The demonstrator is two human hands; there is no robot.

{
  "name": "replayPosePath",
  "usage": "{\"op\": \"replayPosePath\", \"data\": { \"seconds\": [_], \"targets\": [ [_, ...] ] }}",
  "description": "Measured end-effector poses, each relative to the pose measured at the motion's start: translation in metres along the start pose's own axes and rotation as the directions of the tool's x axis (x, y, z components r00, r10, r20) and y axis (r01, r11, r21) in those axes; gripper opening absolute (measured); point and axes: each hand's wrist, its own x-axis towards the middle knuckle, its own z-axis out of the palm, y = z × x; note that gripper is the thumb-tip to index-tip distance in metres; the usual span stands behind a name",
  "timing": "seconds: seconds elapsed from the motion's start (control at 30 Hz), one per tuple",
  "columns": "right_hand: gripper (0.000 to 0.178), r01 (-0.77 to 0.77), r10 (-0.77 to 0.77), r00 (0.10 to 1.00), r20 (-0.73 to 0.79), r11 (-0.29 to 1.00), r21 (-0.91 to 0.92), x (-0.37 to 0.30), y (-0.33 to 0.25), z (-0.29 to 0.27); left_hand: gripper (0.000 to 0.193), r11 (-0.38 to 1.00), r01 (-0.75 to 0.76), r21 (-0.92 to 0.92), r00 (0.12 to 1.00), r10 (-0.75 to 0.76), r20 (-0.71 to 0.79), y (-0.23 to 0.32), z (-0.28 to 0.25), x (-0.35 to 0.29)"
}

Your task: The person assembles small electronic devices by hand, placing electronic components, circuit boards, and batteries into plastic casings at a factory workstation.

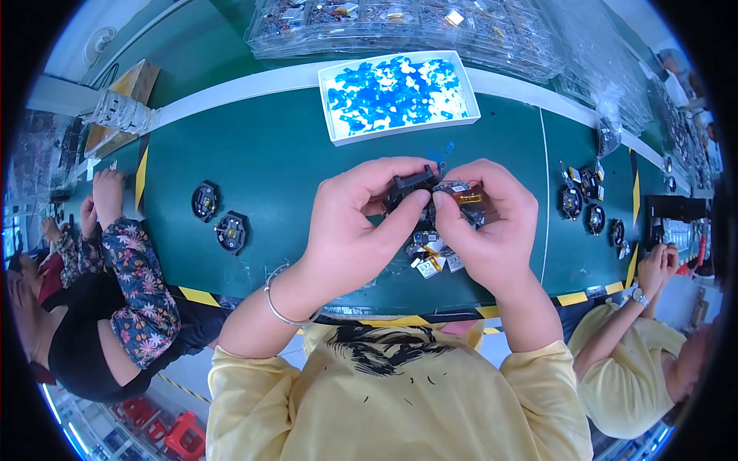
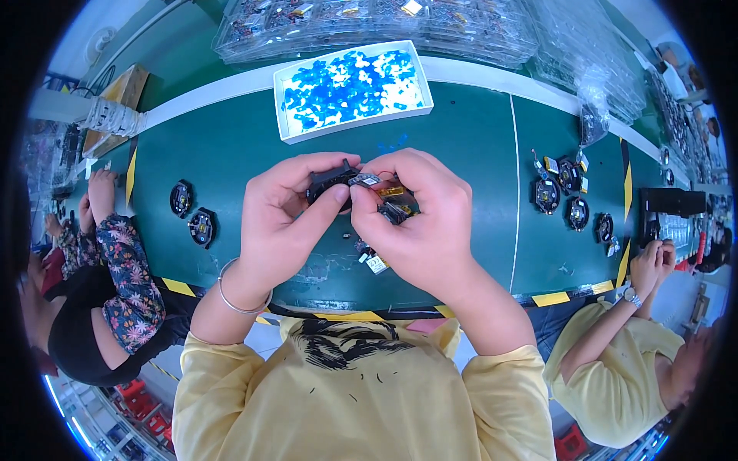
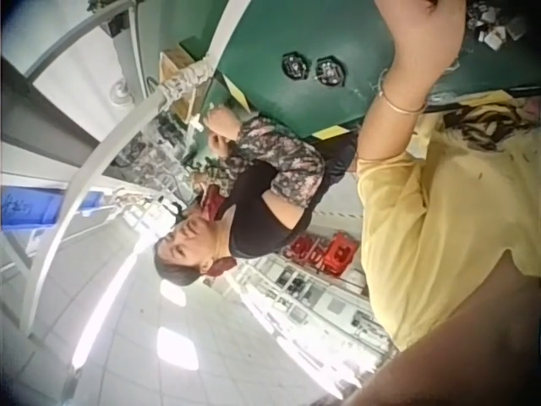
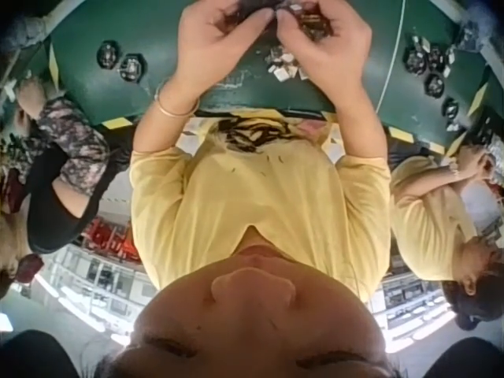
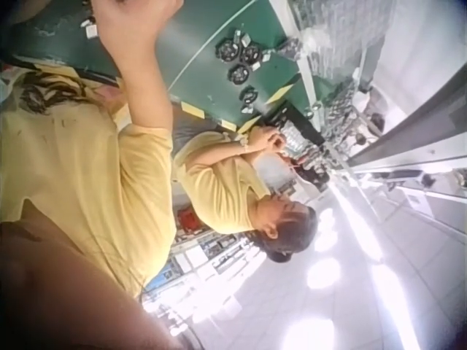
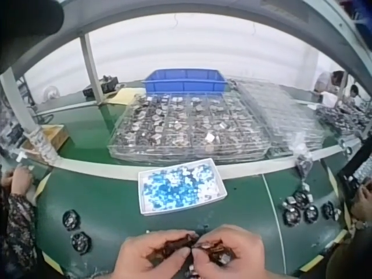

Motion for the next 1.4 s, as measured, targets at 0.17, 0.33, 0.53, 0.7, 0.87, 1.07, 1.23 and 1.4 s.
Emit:
{"op": "replayPosePath", "data": {
  "seconds": [0.17,0.33,0.53,0.7,0.87,1.07,1.23,1.4],
  "targets": [
    [0.012,0.118,-0.118,0.993,-0.013,0.993,-0.022,0.002,0.002,0.0,0.019,0.988,0.08,-0.13,0.997,-0.079,0.011,0.0,-0.001,0.001],
    [0.011,0.257,-0.259,0.966,-0.026,0.964,-0.062,0.006,0.007,0.0,0.017,0.968,0.2,-0.15,0.979,-0.192,0.066,0.005,-0.005,0.003],
    [0.011,0.284,-0.282,0.959,0.036,0.953,-0.101,0.008,0.004,-0.001,0.016,0.937,0.258,-0.236,0.966,-0.249,0.065,0.007,-0.006,0.004],
    [0.015,0.318,-0.314,0.946,0.08,0.947,-0.044,0.007,0.005,-0.004,0.019,0.944,0.209,-0.254,0.977,-0.193,0.088,0.012,-0.004,0.001],
    [0.015,0.22,-0.218,0.974,0.052,0.975,-0.039,0.006,0.001,-0.002,0.02,0.961,0.24,-0.141,0.968,-0.224,0.115,0.015,-0.005,0.0],
    [0.013,0.341,-0.336,0.938,0.083,0.937,-0.068,0.009,0.003,-0.002,0.021,0.958,0.244,-0.153,0.968,-0.231,0.101,0.015,-0.006,0.0],
    [0.013,0.319,-0.318,0.946,0.061,0.948,0.0,0.006,0.003,-0.003,0.023,0.949,0.262,-0.176,0.96,-0.238,0.148,0.013,-0.009,0.001],
    [0.013,0.354,-0.341,0.933,0.118,0.928,-0.115,0.005,0.005,-0.001,0.023,0.978,0.189,-0.089,0.977,-0.179,0.118,0.009,-0.008,-0.001]
  ]
}}
